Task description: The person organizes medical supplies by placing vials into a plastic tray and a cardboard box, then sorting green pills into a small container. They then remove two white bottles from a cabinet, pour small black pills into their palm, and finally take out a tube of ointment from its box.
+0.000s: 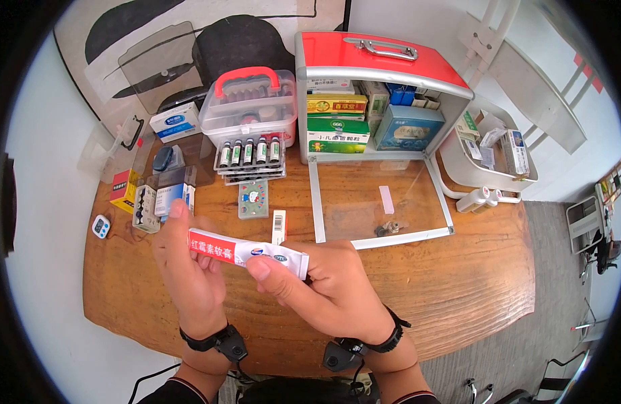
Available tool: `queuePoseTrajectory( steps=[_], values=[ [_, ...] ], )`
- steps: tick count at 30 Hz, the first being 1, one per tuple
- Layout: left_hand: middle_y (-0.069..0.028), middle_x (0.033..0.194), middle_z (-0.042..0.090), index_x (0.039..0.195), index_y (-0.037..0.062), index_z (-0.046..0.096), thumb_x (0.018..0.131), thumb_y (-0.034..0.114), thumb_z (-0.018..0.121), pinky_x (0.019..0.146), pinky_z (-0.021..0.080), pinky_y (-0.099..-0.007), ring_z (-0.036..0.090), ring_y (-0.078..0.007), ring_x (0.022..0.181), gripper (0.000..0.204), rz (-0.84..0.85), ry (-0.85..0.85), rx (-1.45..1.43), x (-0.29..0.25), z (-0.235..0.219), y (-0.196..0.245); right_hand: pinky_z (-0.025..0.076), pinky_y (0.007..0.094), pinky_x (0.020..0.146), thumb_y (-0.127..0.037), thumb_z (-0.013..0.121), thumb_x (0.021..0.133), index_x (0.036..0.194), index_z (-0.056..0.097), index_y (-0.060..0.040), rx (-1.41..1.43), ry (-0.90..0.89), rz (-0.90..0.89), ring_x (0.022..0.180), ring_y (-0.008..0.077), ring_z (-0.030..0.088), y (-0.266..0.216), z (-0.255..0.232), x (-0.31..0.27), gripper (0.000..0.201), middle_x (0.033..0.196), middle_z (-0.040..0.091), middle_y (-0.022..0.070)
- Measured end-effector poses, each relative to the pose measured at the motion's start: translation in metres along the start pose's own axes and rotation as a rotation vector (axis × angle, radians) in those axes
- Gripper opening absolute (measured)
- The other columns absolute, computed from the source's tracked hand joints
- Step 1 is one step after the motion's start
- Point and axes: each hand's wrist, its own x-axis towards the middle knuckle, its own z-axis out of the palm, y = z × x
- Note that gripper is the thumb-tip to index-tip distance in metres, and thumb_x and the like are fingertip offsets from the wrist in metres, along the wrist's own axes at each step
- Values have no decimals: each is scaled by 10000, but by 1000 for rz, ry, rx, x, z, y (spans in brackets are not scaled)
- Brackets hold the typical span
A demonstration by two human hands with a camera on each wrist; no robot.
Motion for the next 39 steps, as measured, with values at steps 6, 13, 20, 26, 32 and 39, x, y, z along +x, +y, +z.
queuePoseTrajectory(
  steps=[6, 13, 20, 26, 32, 39],
  values=[
    [65, 550, 344, 610, 182, 389, 1034, 364, 582, 437, 224, -240, 302, -30, 469, 501, 32, -32, 10, 2, -3, -1, 372, 271, 498, -266, 707, 987, 934, 725, 14, -20, -17, -44, 554, 68, 449, 6, 2, 1, 286, 597, 549, 17],
    [65, 549, 351, 614, 179, 390, 1038, 358, 585, 436, 227, -231, 312, -28, 469, 500, -11, -23, 6, 1, 1, -1, 458, 222, 530, -210, 731, 952, 1004, 744, 49, 121, -78, 94, 639, 72, 635, 1, -3, -2, 264, 798, 736, 80],
    [67, 577, 403, 639, 141, 452, 1039, 322, 595, 435, 263, -229, 346, -25, 476, 462, -15, -27, -15, 3, -2, -4, 438, 230, 534, -259, 672, 1011, 902, 724, 12, 90, 2, 108, 602, 54, 587, 1, 3, 0, 296, 653, 653, 13],
    [67, 589, 415, 651, 139, 471, 1033, 314, 607, 438, 267, -227, 361, -23, 485, 442, 7, -36, -23, 4, -1, -2, 403, 192, 507, -251, 670, 1000, 930, 738, 19, 125, 69, 16, 580, 49, 571, 5, 1, 4, 287, 721, 684, 44],
    [81, 572, 383, 642, 175, 454, 1014, 358, 632, 438, 247, -228, 354, -25, 483, 451, -16, -46, 23, 2, 2, -3, 413, 217, 547, -266, 650, 1027, 947, 732, 2, 58, 78, 80, 624, 32, 545, 0, -3, -3, 292, 682, 637, -3],
    [33, 584, 418, 648, 141, 469, 1047, 377, 569, 452, 303, -250, 403, -75, 493, 473, -7, -117, 27, -1, -1, -2, 400, 205, 534, -280, 646, 1029, 973, 723, 14, 132, 195, 5, 613, 33, 552, 10, -3, 2, 309, 709, 665, 13]
  ],
)
